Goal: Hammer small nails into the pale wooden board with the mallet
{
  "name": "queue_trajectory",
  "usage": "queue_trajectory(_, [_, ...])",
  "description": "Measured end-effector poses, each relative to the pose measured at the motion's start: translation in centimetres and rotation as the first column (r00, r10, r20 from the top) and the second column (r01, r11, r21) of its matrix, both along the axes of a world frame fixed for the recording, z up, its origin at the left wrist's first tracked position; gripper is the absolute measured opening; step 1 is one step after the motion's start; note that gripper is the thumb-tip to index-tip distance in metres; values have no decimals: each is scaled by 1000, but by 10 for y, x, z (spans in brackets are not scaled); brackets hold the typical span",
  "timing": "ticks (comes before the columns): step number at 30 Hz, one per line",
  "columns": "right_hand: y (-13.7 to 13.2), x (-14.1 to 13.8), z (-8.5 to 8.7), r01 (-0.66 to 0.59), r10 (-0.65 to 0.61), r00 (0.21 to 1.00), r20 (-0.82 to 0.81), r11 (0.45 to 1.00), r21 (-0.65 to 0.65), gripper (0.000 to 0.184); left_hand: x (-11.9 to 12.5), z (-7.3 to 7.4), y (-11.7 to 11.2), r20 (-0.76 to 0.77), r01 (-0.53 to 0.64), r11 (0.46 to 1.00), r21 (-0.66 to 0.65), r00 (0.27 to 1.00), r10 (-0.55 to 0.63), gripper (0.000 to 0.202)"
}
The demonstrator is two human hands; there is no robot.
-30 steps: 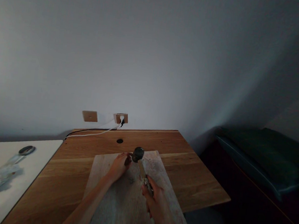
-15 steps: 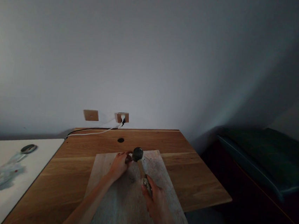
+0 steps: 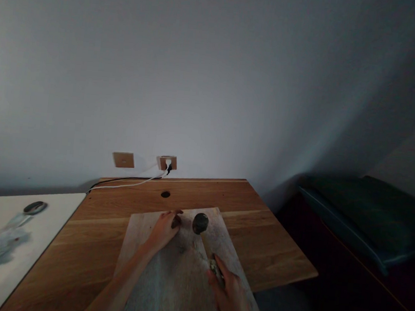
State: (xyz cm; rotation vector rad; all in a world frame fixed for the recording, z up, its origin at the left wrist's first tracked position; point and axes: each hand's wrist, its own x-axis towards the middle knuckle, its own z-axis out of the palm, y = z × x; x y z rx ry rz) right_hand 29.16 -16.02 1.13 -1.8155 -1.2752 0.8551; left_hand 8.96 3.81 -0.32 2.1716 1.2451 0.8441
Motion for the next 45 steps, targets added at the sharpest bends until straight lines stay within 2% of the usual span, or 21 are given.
queue_trajectory(5, [-18,30,-8,21,-21,993,113,1000,6,72,-4,8,-12,-63,23,988,152,998,-14,43])
queue_trajectory(7, [-19,35,-12,58,-61,990,124,998,30,72,-9,15,-27,-186,124,969,213,979,-85,47])
queue_trajectory(9, [-19,36,-17,71,-73,992,104,997,28,73,-15,21,-44,-354,279,937,211,915,-193,48])
queue_trajectory(11, [-18,36,-20,55,-56,995,79,998,17,72,-19,27,-60,-470,360,912,194,850,-235,44])
queue_trajectory(13, [-18,35,-21,46,-47,997,67,999,15,71,-20,31,-71,-542,378,905,195,811,-221,40])
queue_trajectory(16, [-18,36,-19,52,-53,997,61,998,18,71,-19,33,-75,-595,381,901,209,780,-192,39])
queue_trajectory(18, [-18,36,-18,53,-53,998,42,999,4,72,-19,33,-71,-579,383,899,212,791,-199,39])
queue_trajectory(20, [-19,36,-19,53,-53,999,4,998,-25,72,-21,33,-61,-507,351,910,220,838,-200,40])
queue_trajectory(24, [-20,35,-21,49,-54,996,-64,996,-75,74,-26,32,-33,-240,132,973,190,967,-85,35])
queue_trajectory(27, [-21,34,-21,31,-37,996,-76,997,-77,76,-25,25,-16,-119,-7,995,101,993,19,30])
queue_trajectory(32, [-23,31,-17,65,-71,995,-71,994,-83,77,-25,5,-8,-63,-33,996,83,997,39,21])
queue_trajectory(35, [-23,31,-12,64,-67,997,-33,995,-77,76,-28,-2,-9,-43,-35,994,99,998,39,14])
queue_trajectory(40, [-21,32,-9,39,-39,999,1,998,-59,78,-28,0,-11,-108,-67,986,152,991,84,12])
queue_trajectory(45, [-20,33,-11,7,-8,1000,-6,994,-109,85,-27,4,-17,-125,-82,989,123,987,98,13])
